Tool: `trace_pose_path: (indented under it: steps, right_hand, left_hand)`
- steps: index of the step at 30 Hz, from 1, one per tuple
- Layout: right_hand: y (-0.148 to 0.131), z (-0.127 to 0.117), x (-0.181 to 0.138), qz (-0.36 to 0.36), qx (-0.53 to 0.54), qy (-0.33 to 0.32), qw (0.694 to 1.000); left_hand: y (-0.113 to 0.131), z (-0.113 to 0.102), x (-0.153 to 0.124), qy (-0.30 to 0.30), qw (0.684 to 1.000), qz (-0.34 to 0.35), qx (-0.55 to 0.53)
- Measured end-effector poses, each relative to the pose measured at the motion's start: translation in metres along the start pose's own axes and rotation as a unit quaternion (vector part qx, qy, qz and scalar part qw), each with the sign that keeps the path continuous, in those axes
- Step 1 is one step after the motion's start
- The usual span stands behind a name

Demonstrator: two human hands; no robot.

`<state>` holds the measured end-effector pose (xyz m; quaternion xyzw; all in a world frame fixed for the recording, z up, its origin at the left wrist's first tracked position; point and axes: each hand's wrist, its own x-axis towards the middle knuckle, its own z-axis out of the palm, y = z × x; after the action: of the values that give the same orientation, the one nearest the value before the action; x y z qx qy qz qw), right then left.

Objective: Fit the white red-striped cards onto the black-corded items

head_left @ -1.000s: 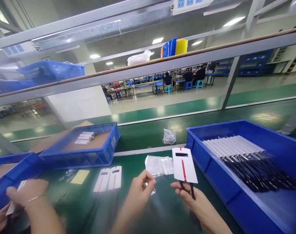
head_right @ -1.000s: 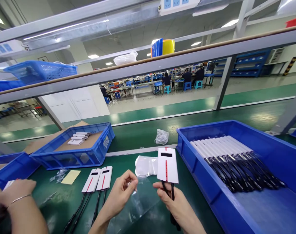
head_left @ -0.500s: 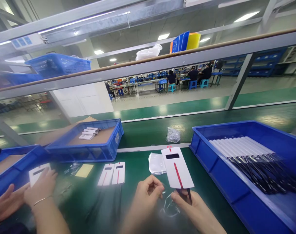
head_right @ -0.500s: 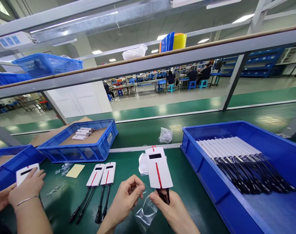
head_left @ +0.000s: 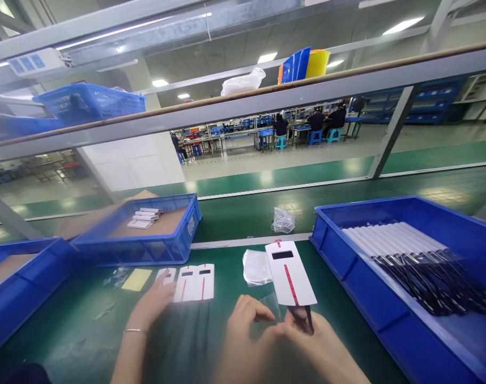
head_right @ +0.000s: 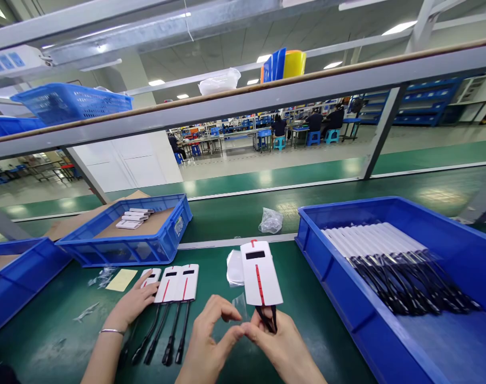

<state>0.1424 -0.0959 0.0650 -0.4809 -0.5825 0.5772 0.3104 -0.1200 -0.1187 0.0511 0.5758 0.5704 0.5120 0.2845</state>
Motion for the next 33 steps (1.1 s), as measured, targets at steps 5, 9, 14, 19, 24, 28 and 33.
trace_pose_path:
  steps: [5, 9, 14, 19, 24, 28, 33]
  right_hand:
    - [0.006, 0.005, -0.002, 0.003, 0.017, -0.039, 0.999]
    - [0.009, 0.001, -0.003, -0.004, 0.022, -0.047, 0.999]
    - [0.003, -0.012, -0.006, 0.001, 0.018, -0.001, 1.0]
    - [0.001, -0.016, -0.005, 0.047, 0.008, -0.046, 0.998]
    - [0.001, -0.011, 0.003, 0.004, 0.009, -0.127, 0.992]
    - [-0.001, -0.01, 0.007, -0.008, -0.01, -0.146, 0.989]
    - [0.003, -0.017, 0.005, -0.018, -0.055, -0.137, 0.989]
  left_hand:
    - [-0.064, -0.098, 0.028, -0.023, 0.999, 0.028, 0.011]
    - [-0.102, -0.137, 0.027, -0.025, 0.997, 0.047, 0.055]
    - [-0.127, -0.172, 0.016, 0.011, 0.982, 0.138, 0.128]
    - [-0.133, -0.194, 0.011, 0.038, 0.965, 0.205, 0.159]
    - [-0.098, -0.202, 0.007, 0.045, 0.956, 0.251, 0.147]
    - [-0.036, -0.16, 0.001, -0.055, 0.975, 0.203, 0.077]
    - [0.018, -0.066, -0.007, -0.147, 0.974, 0.162, 0.06]
